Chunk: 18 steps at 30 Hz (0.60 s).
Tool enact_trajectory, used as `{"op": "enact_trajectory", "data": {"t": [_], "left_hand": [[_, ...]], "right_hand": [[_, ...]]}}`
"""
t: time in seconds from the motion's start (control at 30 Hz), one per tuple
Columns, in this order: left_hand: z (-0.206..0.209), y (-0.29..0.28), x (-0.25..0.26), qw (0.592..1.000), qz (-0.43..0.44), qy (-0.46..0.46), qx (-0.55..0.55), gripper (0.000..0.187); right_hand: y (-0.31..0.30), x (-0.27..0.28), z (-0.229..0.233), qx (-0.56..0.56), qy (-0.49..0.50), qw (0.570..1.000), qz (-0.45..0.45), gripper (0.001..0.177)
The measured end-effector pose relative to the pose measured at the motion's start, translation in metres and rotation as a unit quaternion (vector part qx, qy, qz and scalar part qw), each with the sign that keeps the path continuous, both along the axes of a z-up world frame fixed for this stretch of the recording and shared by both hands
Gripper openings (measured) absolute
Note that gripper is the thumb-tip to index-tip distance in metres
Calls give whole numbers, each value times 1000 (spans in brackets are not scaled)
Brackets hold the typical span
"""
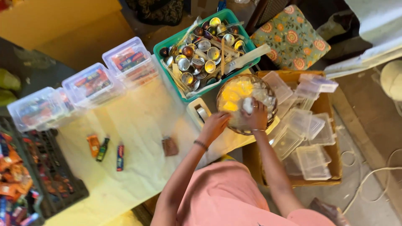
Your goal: The person sorts and organizes various consumer goods, including lighters and packaged snack bars, into clear plastic bins and a large crate on a table.
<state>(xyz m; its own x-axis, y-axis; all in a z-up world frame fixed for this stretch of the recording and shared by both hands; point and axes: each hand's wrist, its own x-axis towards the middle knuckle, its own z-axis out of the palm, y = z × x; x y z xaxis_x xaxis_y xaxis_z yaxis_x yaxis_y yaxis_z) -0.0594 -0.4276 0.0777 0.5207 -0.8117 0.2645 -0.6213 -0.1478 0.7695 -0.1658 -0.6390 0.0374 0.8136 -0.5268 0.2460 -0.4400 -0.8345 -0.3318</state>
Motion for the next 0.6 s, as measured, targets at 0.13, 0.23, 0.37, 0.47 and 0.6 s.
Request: {"op": "enact_trajectory", "data": {"t": [0.13,0.23,0.37,0.47,0.6], "left_hand": [[-34,-72,0,996,-21,-71,47,40],[-62,-83,-10,961,-13,-87,264,40],[-94,-86,-19,974,78,-78,197,12],[-84,-92,-14,963,92,-16,252,6],[-68,-98,-8,955,109,54,270,26]], "right_hand": [[-18,-6,-17,1,-22,1000,14,72],[-35,-8,-23,26,-14,998,62,79],[-46,-8,-2,108,54,986,112,85],[-48,-4,12,134,84,980,124,85],[-47,-2,12,154,57,976,143,83]]}}
